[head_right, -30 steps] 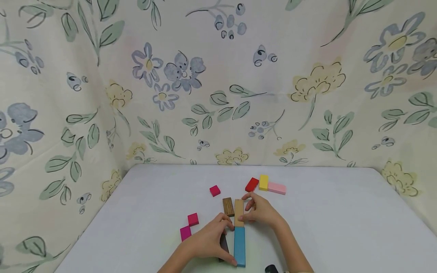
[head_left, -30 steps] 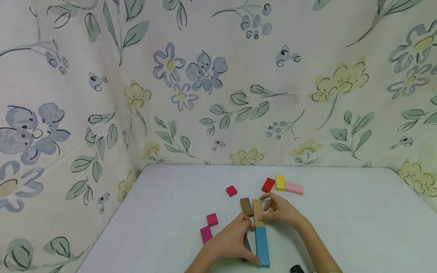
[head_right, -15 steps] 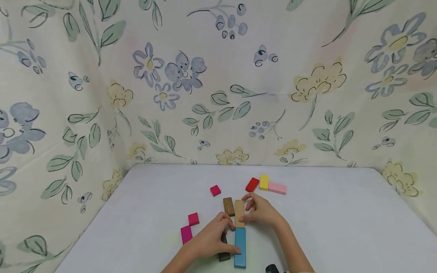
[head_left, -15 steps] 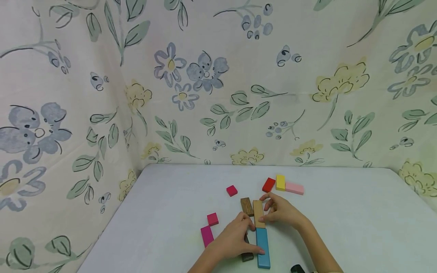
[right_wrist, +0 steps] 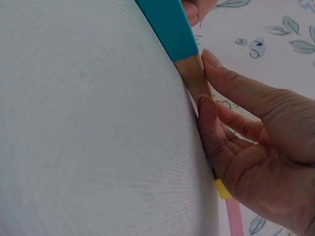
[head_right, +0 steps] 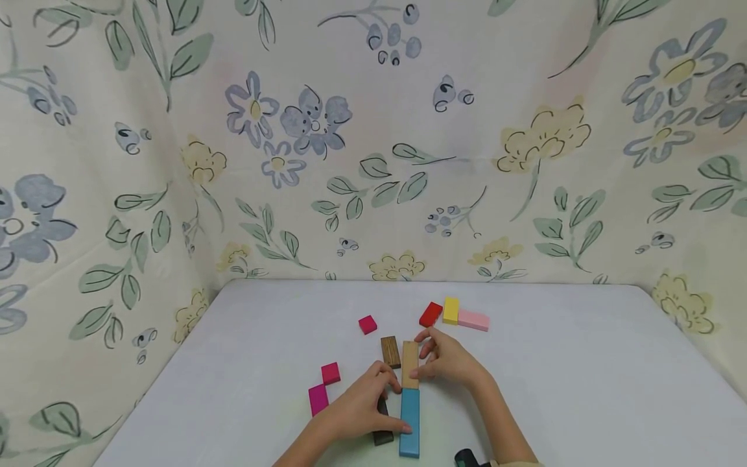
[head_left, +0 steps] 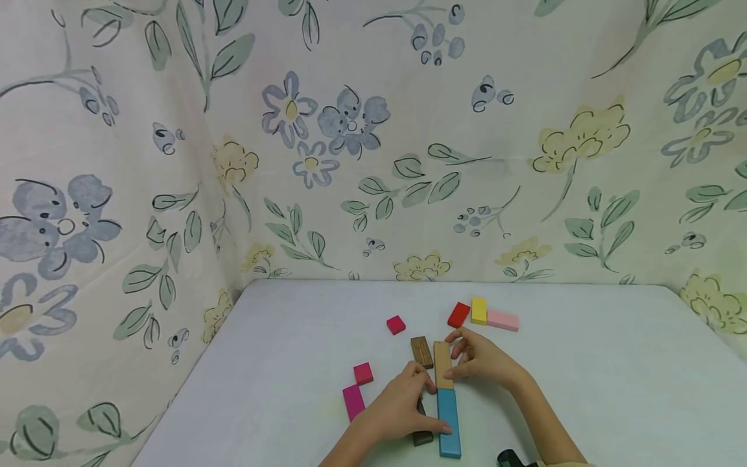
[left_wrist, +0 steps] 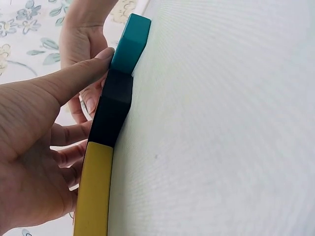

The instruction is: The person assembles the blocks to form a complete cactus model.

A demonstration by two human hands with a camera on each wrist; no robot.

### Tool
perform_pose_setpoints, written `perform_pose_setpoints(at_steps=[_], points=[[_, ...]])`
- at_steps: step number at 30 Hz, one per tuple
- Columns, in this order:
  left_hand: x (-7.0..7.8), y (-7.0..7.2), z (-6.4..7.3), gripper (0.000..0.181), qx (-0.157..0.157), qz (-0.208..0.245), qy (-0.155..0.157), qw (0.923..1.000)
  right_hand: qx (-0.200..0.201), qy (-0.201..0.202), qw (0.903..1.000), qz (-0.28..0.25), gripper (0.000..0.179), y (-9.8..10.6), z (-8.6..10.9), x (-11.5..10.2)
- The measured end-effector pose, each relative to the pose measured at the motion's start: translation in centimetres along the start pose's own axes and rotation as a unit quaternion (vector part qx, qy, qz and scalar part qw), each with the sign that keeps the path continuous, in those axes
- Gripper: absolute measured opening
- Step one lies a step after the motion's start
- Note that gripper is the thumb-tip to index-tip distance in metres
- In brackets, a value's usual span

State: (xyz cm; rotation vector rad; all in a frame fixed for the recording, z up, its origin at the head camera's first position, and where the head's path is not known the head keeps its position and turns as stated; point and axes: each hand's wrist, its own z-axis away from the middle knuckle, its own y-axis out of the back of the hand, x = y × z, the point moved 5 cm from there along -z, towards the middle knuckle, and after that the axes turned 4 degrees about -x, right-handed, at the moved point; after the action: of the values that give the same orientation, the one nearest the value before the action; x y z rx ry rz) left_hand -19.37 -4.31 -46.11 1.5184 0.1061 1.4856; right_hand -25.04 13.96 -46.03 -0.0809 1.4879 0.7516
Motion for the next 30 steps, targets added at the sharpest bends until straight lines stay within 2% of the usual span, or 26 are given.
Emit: perform_pose_setpoints(at_steps=[30], points=[[0.0, -0.03, -0.08, 0.043, -0.005, -0.003, 0.002, 1.0, -0.017, 0.018, 0.9996, -0.009, 0.06, 0.1, 0.03, 0.11]])
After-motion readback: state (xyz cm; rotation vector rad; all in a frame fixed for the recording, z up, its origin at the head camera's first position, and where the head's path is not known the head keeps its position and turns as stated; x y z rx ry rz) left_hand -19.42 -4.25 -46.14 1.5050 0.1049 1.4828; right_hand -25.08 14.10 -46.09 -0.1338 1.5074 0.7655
